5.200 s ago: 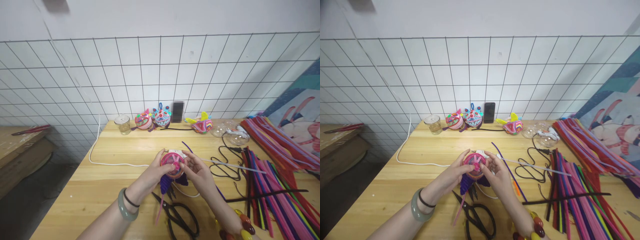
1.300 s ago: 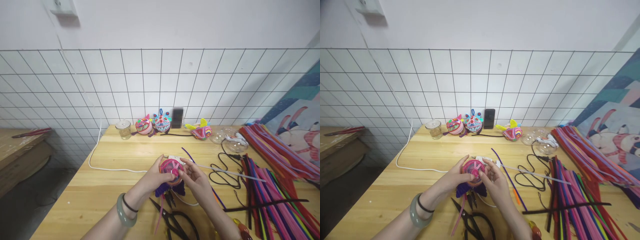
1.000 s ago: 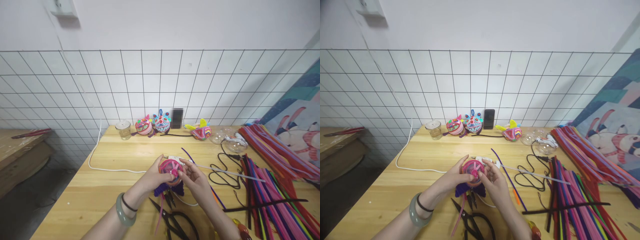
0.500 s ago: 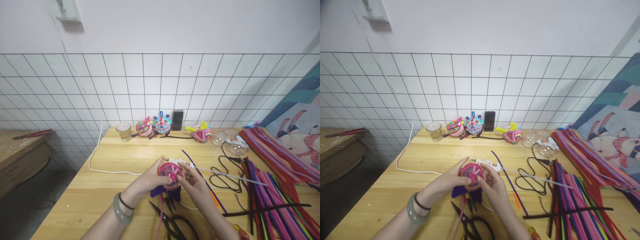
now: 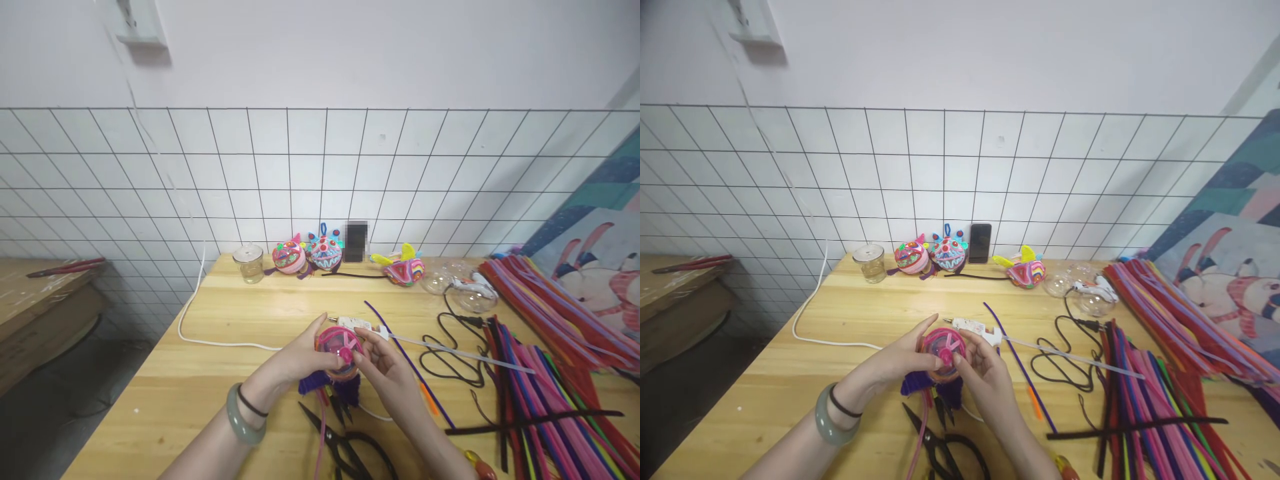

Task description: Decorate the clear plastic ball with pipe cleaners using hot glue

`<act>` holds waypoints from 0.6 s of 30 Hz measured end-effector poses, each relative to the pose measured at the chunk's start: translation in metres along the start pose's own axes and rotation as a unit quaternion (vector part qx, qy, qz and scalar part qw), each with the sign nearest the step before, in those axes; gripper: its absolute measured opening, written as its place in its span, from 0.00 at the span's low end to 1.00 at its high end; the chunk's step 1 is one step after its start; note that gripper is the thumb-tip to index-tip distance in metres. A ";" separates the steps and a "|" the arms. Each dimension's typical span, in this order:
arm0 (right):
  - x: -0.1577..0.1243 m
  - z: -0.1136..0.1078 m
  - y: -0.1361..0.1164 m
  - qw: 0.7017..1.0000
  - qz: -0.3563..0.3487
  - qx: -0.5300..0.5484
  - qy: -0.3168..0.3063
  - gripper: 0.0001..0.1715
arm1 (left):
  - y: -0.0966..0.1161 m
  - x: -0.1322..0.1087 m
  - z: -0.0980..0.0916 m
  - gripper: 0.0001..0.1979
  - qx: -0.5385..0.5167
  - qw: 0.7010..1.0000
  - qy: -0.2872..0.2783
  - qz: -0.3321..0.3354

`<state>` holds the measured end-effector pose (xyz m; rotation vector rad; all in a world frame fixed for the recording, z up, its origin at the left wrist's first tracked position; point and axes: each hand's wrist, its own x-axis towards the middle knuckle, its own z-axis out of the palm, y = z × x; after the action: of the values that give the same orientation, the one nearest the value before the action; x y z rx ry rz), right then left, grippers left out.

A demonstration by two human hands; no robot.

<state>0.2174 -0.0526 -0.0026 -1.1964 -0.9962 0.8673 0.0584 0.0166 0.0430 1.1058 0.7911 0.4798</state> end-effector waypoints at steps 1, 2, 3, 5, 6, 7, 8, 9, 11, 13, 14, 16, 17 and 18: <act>0.000 -0.001 0.001 1.000 0.002 0.002 -0.002 0.27 | 0.000 0.000 0.000 0.56 0.001 1.000 -0.001 -0.002; 0.000 -0.002 0.002 1.000 0.006 0.003 -0.006 0.27 | 0.001 0.000 -0.001 0.56 0.000 1.000 -0.003 -0.003; -0.001 -0.003 0.003 1.000 0.011 0.002 -0.014 0.27 | 0.001 0.000 -0.001 0.56 0.000 1.000 -0.003 -0.005; -0.001 -0.007 0.006 0.999 0.022 -0.001 -0.036 0.26 | 0.001 0.000 -0.003 0.55 0.002 1.000 -0.002 -0.006; -0.001 -0.008 0.007 0.999 0.027 -0.002 -0.046 0.26 | 0.001 0.000 -0.003 0.55 0.001 1.000 -0.003 -0.006; -0.001 -0.009 0.008 0.998 0.030 -0.002 -0.053 0.25 | 0.001 0.001 -0.004 0.56 -0.001 1.000 -0.006 -0.006; -0.001 -0.010 0.009 0.998 0.034 0.000 -0.060 0.25 | 0.000 0.001 -0.005 0.56 -0.003 1.000 -0.009 -0.006; -0.002 -0.010 0.009 0.997 0.036 0.003 -0.063 0.25 | 0.000 0.002 -0.006 0.56 -0.004 1.000 -0.014 -0.007; -0.003 -0.007 0.008 0.998 0.034 0.006 -0.060 0.25 | -0.001 0.002 -0.008 0.57 -0.004 1.000 -0.025 -0.010; -0.004 -0.004 0.007 0.999 0.025 0.000 -0.046 0.25 | -0.001 0.002 -0.008 0.57 -0.002 0.999 -0.033 -0.015; -0.004 -0.003 0.006 0.999 0.021 -0.005 -0.038 0.26 | -0.001 0.002 -0.009 0.57 -0.002 0.999 -0.036 -0.017; -0.004 -0.001 0.005 0.999 0.021 -0.012 -0.032 0.26 | -0.001 0.001 -0.009 0.57 0.001 0.999 -0.040 -0.019; -0.004 -0.001 0.005 0.999 0.021 -0.013 -0.033 0.27 | -0.001 0.001 -0.009 0.57 0.003 0.999 -0.041 -0.020; -0.004 -0.001 0.005 0.999 0.022 -0.014 -0.034 0.27 | -0.001 0.001 -0.008 0.57 0.004 0.999 -0.040 -0.020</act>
<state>0.2169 -0.0559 -0.0083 -1.2229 -1.0421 0.9365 0.0524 0.0219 0.0402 1.1085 0.7433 0.3969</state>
